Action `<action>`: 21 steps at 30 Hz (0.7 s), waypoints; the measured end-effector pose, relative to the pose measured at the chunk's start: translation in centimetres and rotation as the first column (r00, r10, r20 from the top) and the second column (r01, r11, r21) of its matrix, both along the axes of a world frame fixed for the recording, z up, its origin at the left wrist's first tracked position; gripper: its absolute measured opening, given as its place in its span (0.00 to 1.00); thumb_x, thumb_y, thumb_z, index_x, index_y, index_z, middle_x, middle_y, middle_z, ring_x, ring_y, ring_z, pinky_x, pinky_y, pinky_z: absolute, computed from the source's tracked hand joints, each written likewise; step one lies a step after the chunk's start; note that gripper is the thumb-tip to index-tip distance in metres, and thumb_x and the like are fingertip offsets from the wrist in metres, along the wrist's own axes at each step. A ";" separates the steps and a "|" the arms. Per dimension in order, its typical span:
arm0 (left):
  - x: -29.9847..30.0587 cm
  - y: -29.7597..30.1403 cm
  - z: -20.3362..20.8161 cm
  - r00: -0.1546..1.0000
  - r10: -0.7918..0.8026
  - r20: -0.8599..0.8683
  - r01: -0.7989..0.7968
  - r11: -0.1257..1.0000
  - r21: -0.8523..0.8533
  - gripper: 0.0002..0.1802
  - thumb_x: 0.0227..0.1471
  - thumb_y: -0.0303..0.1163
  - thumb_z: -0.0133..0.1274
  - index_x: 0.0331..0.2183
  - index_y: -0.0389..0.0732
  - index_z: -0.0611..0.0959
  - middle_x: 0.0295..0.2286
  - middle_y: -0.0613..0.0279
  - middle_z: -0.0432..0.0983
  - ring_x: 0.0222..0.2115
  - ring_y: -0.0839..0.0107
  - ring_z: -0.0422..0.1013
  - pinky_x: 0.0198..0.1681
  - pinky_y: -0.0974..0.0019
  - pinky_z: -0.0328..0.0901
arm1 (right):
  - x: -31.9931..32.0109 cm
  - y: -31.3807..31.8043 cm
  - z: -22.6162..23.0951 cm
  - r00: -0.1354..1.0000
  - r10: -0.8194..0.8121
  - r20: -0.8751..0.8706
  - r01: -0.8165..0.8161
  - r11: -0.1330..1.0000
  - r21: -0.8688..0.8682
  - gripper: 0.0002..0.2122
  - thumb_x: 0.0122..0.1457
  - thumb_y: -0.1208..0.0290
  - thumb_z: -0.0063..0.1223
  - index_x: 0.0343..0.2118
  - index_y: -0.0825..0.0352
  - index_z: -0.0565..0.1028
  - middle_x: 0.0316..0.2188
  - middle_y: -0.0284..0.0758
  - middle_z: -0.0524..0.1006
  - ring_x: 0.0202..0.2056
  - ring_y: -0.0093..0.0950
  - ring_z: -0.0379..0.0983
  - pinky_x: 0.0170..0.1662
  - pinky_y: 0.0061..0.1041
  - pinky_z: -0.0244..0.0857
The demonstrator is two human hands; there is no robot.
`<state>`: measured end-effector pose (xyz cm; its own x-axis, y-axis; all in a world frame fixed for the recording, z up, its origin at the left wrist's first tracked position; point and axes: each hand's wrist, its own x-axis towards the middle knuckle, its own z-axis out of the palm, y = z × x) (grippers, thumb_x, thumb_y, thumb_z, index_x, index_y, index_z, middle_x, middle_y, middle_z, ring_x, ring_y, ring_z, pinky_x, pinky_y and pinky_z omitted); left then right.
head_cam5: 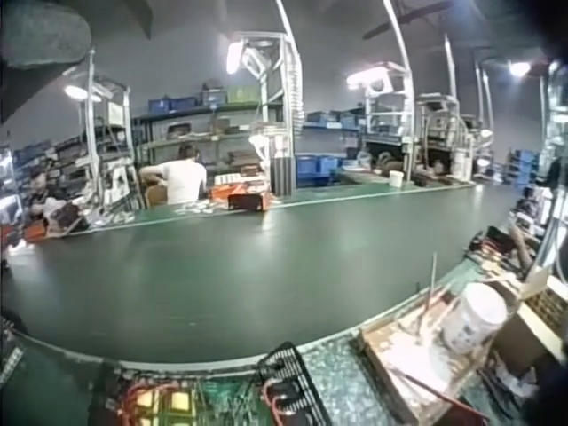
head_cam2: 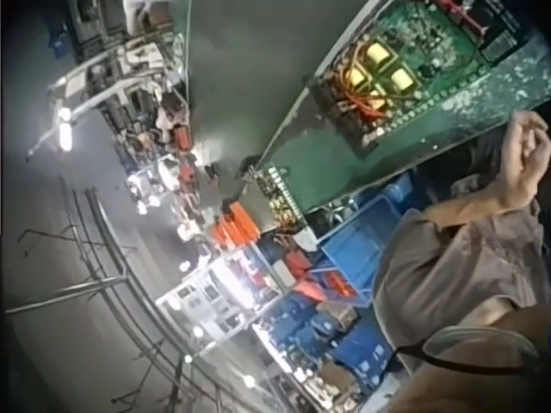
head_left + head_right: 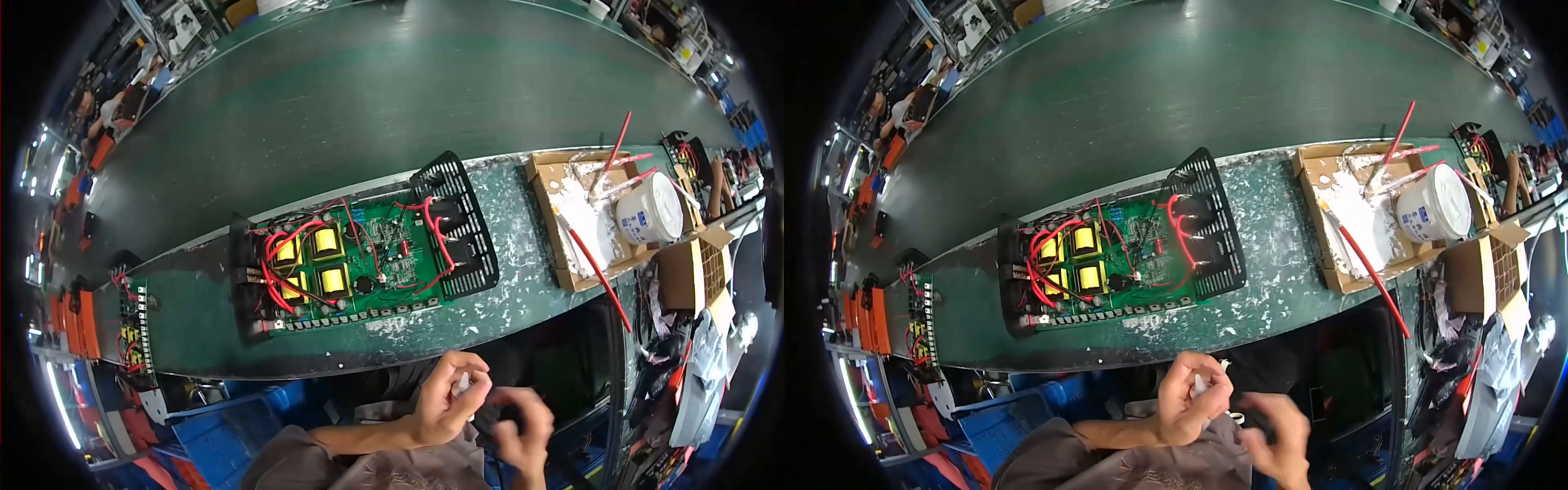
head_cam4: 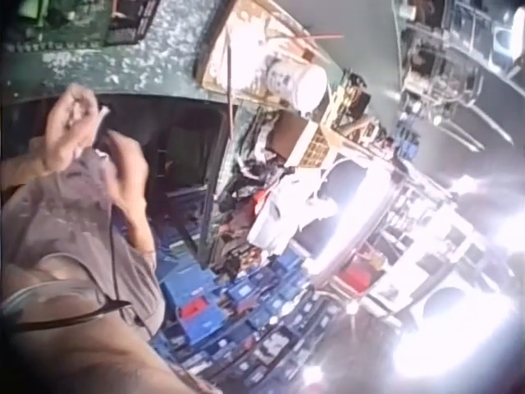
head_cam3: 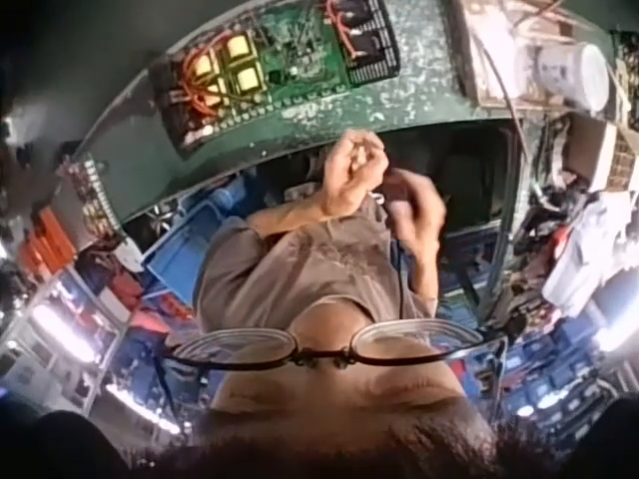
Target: Assembling electronic circuit boards by trimming wires and applying a substance with a brush on a production line.
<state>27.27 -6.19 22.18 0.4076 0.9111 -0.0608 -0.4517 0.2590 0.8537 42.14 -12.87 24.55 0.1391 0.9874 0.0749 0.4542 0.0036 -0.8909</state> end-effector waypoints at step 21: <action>-8.1 4.7 -2.6 0.804 0.559 -0.201 -0.406 0.764 0.502 0.22 0.46 0.26 0.51 0.45 0.31 0.70 0.47 0.37 0.65 0.45 0.56 0.65 0.49 0.55 0.59 | -2.9 13.8 1.3 0.720 0.263 -0.642 -0.532 0.804 -0.267 0.14 0.56 0.77 0.54 0.42 0.75 0.66 0.28 0.43 0.77 0.27 0.27 0.76 0.31 0.23 0.70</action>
